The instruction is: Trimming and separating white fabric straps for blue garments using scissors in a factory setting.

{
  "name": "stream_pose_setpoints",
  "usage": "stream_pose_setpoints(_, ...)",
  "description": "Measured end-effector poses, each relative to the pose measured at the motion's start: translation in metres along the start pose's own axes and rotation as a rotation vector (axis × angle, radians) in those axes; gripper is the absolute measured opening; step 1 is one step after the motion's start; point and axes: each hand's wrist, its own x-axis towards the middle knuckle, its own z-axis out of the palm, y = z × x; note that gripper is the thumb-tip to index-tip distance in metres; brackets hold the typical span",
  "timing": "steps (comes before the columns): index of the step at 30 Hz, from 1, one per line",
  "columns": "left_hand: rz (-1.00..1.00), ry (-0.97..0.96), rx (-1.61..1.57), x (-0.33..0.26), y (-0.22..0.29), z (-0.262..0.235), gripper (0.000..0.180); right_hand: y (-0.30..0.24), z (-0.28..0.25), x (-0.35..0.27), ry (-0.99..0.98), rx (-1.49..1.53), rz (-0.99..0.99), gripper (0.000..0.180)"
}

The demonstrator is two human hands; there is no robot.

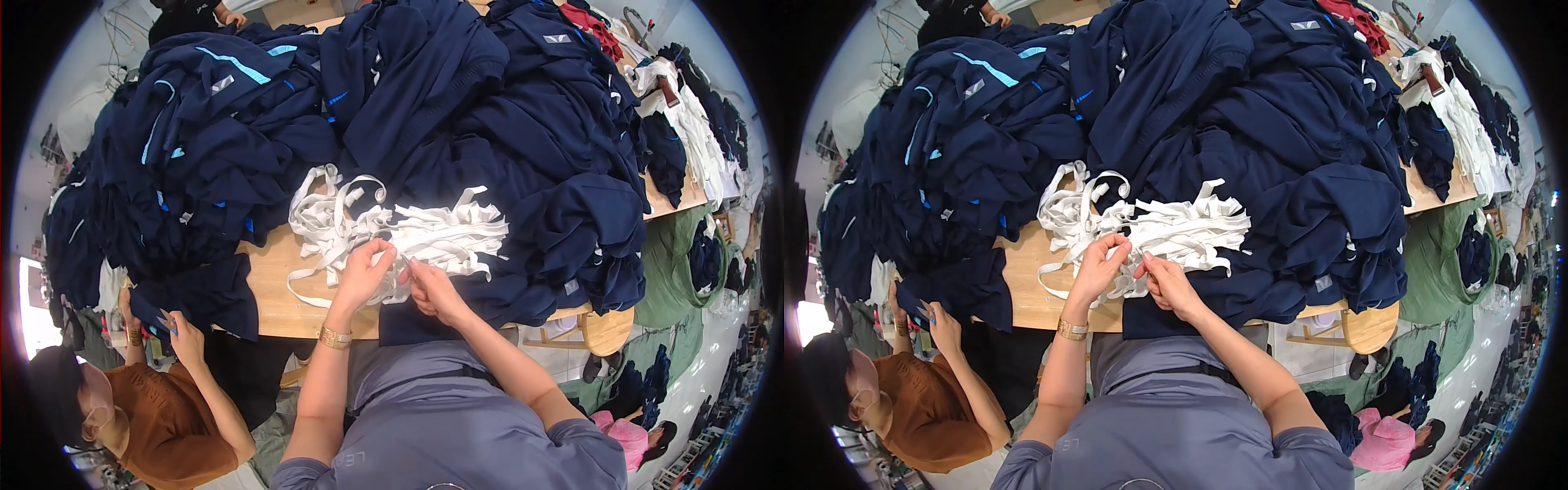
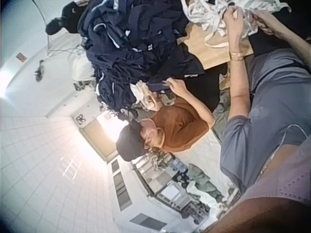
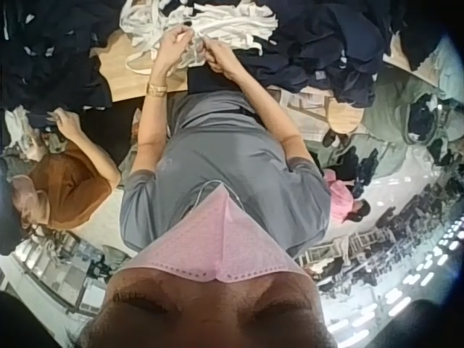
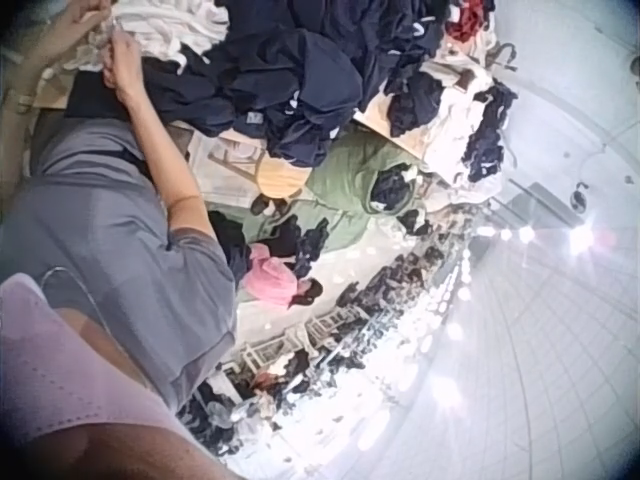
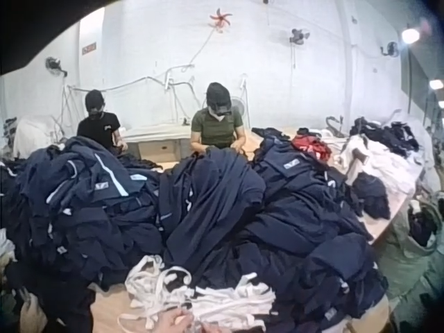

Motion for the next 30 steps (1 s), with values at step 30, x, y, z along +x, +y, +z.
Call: stream_pose_setpoints(30,-0.080,-0.094,-0.361,-0.007,-0.002,0.011,0.011,-0.006,0.002,0.005,0.025,-0.011,-0.037,0.040)
